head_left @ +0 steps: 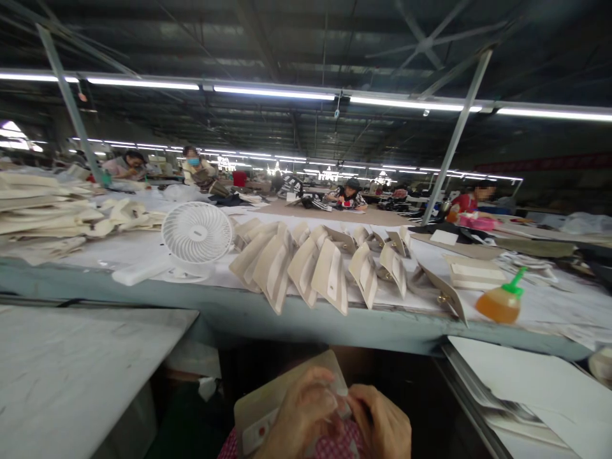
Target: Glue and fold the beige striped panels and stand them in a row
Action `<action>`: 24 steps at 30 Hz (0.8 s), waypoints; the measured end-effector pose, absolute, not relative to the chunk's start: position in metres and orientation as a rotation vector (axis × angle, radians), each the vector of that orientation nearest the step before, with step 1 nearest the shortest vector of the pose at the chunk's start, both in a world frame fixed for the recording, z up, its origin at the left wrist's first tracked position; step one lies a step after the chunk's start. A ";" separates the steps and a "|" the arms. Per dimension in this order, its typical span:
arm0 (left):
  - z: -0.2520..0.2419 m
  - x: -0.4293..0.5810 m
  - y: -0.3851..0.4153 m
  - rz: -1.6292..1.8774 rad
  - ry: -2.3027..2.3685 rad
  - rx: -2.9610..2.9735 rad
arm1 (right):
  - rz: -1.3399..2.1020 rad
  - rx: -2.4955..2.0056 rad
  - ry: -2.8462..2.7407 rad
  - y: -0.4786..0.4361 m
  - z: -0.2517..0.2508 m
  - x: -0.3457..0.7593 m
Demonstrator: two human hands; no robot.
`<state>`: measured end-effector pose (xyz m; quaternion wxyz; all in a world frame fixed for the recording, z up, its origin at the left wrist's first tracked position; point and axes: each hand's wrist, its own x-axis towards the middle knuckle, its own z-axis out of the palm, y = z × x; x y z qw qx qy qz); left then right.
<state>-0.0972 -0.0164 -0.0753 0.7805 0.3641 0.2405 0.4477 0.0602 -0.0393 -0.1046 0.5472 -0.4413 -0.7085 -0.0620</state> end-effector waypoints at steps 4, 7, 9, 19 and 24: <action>-0.081 -0.094 -0.018 0.974 0.481 0.848 | -0.198 -1.022 -1.711 -0.038 -0.105 0.065; -0.088 -0.094 -0.016 0.993 0.497 0.884 | -0.207 -0.995 -1.754 -0.038 -0.104 0.069; -0.090 -0.094 -0.014 0.990 0.505 0.893 | -0.207 -0.975 -1.784 -0.039 -0.104 0.072; -0.073 -0.100 -0.021 0.862 0.463 0.678 | -0.141 -0.970 -1.790 -0.039 -0.114 0.083; -0.070 -0.103 -0.022 0.767 0.430 0.596 | 0.052 -1.000 -1.701 -0.042 -0.108 0.082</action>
